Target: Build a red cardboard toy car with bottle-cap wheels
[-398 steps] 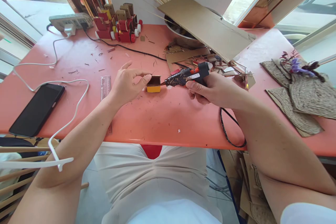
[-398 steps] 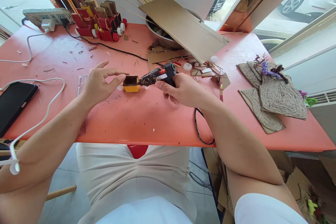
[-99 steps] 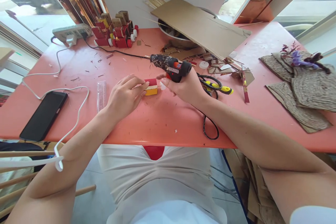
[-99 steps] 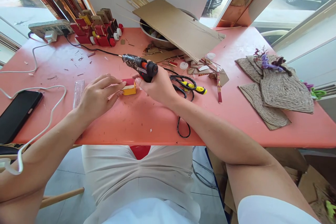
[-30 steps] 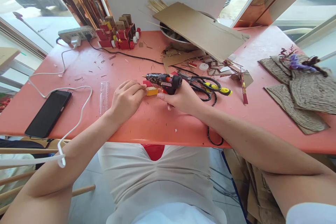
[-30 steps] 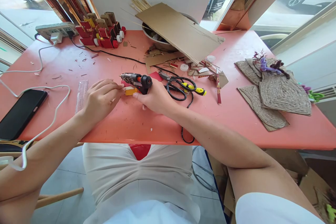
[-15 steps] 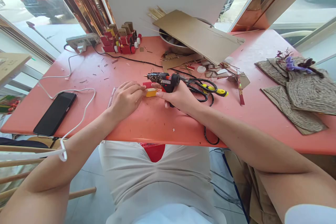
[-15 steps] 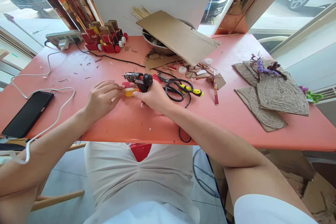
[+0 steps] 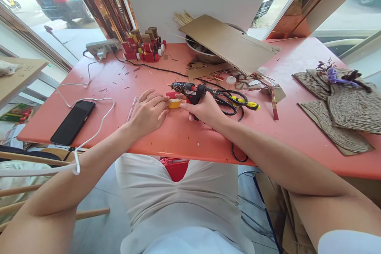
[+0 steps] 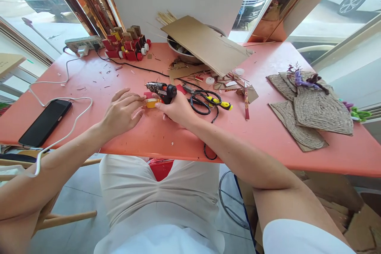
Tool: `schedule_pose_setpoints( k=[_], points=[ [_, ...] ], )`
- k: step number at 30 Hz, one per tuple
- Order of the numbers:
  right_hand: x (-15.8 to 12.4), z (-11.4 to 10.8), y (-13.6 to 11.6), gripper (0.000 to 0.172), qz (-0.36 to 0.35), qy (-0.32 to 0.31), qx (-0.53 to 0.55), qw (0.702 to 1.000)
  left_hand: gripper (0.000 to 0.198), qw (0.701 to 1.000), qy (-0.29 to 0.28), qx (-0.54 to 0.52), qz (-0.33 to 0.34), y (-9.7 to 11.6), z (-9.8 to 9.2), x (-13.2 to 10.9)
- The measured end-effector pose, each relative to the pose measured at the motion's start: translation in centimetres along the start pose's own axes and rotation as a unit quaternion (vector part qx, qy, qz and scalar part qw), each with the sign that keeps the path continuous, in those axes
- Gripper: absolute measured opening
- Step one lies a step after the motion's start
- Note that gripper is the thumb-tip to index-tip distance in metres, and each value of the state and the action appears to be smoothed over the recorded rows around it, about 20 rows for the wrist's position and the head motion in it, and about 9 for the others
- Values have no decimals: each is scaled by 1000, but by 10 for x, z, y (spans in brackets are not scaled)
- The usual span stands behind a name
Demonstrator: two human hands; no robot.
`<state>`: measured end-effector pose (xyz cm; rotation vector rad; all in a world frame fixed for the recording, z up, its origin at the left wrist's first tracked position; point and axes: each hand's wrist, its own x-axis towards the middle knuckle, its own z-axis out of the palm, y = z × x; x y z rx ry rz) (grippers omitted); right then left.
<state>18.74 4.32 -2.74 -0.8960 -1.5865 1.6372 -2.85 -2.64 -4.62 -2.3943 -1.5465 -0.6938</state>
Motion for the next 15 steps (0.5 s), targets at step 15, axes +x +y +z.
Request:
schedule_pose_setpoints(
  k=[15],
  points=[
    [-3, -22, -24, 44, -36, 45, 37, 998, 24, 984, 44, 92, -148, -19, -30, -65]
  ],
)
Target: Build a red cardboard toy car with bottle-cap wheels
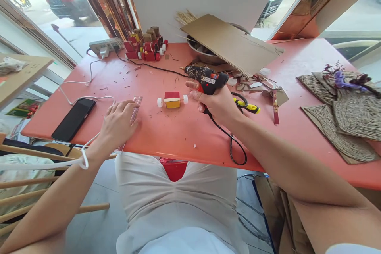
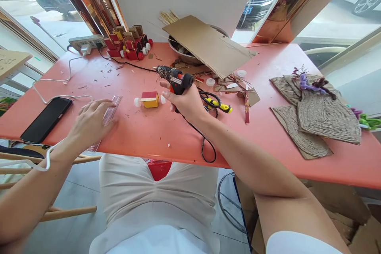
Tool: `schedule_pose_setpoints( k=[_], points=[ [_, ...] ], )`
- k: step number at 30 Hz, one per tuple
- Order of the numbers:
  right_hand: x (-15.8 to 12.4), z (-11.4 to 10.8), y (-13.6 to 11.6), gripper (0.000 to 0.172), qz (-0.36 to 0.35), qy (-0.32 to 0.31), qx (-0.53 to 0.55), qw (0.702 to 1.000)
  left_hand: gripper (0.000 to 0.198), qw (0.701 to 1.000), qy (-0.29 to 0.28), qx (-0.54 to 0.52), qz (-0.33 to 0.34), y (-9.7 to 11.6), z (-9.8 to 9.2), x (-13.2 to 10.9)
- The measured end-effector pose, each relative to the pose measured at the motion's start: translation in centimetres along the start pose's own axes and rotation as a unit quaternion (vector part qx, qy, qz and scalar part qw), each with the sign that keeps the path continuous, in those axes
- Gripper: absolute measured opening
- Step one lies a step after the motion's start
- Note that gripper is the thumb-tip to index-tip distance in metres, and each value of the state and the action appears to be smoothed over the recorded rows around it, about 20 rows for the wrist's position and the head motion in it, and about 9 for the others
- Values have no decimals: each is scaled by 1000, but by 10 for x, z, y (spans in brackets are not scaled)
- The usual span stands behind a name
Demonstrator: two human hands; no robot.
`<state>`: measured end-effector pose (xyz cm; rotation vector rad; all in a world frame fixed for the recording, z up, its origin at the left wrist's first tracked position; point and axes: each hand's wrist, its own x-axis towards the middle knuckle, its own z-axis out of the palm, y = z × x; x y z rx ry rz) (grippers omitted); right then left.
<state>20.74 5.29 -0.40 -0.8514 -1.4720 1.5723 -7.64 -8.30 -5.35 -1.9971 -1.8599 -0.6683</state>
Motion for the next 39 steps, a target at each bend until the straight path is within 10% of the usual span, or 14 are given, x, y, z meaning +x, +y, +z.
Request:
schedule_pose_setpoints(
  k=[9, 15, 19, 26, 33, 39],
  points=[
    [6, -4, 1, 48, -13, 7, -18, 1000, 24, 997, 24, 74, 8, -46, -1, 22],
    [7, -7, 4, 41, -20, 8, -14, 1000, 34, 996, -46, -69, 35, 11, 3, 68],
    [8, -8, 6, 38, -30, 13, -16, 999, 42, 975, -194, -91, 60, 48, 14, 101],
    [8, -9, 3, 43, -36, 10, -3, 999, 21, 932, -337, -133, 17, 62, 15, 137],
    [11, -13, 4, 43, -24, 10, -11, 1000, 22, 908, -260, -320, -78, 35, 24, 141],
    [9, -9, 6, 37, 5, 14, 16, 1000, 32, 790, -151, -557, -207, 33, 34, 127]
  ],
)
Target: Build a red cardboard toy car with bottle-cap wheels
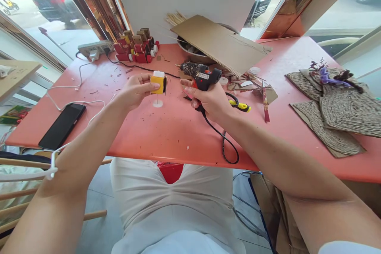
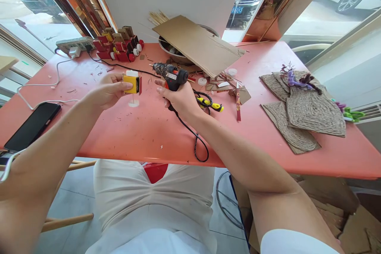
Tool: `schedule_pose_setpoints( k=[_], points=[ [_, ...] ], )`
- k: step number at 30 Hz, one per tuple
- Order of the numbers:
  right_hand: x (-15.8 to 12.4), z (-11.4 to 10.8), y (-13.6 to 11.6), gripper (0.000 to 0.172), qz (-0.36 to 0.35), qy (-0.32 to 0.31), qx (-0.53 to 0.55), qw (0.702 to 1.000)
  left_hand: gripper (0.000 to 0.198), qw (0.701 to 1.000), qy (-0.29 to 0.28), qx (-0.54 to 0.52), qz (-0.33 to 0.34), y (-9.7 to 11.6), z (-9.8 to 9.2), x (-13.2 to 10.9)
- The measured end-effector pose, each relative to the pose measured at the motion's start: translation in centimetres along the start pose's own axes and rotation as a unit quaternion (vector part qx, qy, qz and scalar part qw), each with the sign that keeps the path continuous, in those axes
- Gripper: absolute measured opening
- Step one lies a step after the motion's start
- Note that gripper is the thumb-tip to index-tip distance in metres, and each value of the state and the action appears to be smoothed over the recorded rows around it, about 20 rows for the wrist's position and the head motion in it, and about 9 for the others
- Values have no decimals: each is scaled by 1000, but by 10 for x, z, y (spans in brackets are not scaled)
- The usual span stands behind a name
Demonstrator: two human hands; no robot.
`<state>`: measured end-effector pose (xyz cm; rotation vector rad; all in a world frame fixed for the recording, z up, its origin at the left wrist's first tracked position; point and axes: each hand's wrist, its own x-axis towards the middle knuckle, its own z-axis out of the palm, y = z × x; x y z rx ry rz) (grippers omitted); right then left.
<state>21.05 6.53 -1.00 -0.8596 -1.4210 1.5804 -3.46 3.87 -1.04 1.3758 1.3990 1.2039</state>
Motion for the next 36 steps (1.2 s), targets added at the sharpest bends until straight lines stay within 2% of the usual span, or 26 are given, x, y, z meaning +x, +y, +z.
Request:
schedule_pose_setpoints(
  k=[6, 10, 12, 16, 21, 25, 30, 33, 36],
  points=[
    [-6, 5, 1, 34, 21, 5, -9, 1000, 24, 989, 35, -129, -58, -19, 30, -9],
    [-6, 6, 2, 38, 27, 19, -27, 999, 17, 992, 22, -122, -28, -29, 40, -8],
    [-6, 6, 2, 36, 30, 28, -38, 998, 17, 993, 34, -109, -3, -34, 39, -7],
    [-6, 7, 3, 31, 24, 36, -60, 997, 26, 989, 80, -123, 19, -41, 36, -4],
    [-8, 10, 8, 40, 8, 7, -66, 998, 50, 988, 53, -139, 52, -37, 37, -8],
    [-7, 8, 14, 35, 4, 6, -84, 996, 63, 995, 43, -42, 84, -31, 35, -15],
    [-4, 3, 22, 35, -10, 14, -112, 994, 61, 996, -3, 71, 44, -33, 27, -19],
    [-5, 3, 23, 38, -22, 15, -113, 993, 54, 982, 10, 182, 46, -35, 22, -19],
    [-7, 3, 18, 33, -29, 6, -126, 992, 50, 958, 9, 285, 44, -31, 16, -20]
  ],
)
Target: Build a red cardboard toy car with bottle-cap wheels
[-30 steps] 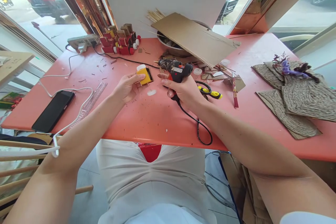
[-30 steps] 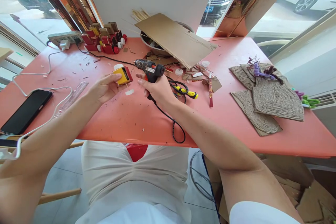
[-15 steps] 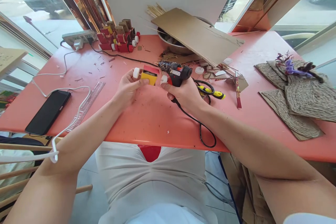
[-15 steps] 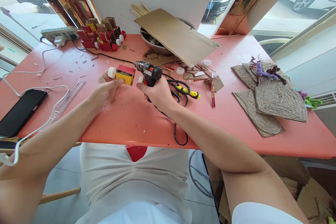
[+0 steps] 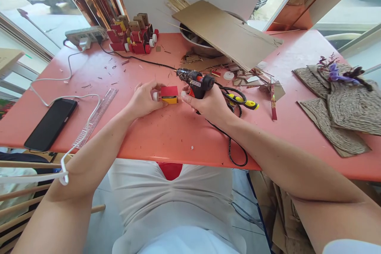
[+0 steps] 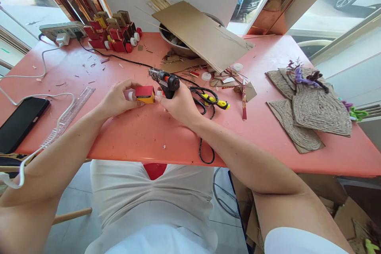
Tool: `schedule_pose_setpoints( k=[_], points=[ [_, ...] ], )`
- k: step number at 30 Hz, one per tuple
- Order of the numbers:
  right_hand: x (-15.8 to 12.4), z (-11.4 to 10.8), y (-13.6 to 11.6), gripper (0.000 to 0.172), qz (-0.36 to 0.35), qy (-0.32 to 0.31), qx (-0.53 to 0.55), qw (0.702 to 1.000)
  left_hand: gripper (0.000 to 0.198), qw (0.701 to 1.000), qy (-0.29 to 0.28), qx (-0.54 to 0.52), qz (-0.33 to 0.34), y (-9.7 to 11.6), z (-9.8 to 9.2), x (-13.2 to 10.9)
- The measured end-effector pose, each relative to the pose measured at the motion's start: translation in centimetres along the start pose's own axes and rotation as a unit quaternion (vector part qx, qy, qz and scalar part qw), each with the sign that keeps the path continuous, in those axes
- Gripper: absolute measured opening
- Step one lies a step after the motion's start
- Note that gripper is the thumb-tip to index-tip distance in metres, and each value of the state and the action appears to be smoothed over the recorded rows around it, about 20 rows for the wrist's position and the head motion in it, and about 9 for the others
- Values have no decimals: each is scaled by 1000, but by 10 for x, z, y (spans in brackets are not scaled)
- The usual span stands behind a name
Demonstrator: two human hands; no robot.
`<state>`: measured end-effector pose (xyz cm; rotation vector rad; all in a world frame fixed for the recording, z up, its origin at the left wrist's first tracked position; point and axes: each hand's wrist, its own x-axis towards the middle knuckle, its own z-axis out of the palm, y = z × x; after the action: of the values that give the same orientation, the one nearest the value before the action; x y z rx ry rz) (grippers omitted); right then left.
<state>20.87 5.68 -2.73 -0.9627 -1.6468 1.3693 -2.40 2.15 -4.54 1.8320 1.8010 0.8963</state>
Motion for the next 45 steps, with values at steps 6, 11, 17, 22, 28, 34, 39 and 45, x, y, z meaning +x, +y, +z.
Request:
schedule_pose_setpoints(
  k=[6, 11, 17, 22, 28, 34, 39, 45],
  points=[
    [0, -14, -27, 34, 4, -56, -16, 998, 63, 998, -30, 6, 47, 9, -11, -3],
    [3, -35, -48, 38, 22, -104, -18, 994, 48, 999, -9, 3, 38, 14, -10, -3],
    [4, -70, -66, 44, 51, -244, -125, 960, 42, 999, -9, -17, 29, 15, -8, -3],
    [3, -68, -71, 37, 76, -203, -250, 944, 41, 999, -3, -15, 39, 16, -9, -4],
    [3, -47, -60, 37, 94, -150, -219, 959, 42, 999, 1, 1, 51, 18, -8, -3],
    [6, -51, -39, 41, 43, -125, -108, 985, 39, 999, 20, 10, 47, 14, -7, -2],
    [8, -51, -32, 46, 36, -135, -100, 985, 44, 999, 28, 19, 40, 14, -5, -1],
    [8, -47, -31, 50, 41, -122, -101, 987, 50, 997, 32, 38, 53, 16, -3, -3]
  ],
)
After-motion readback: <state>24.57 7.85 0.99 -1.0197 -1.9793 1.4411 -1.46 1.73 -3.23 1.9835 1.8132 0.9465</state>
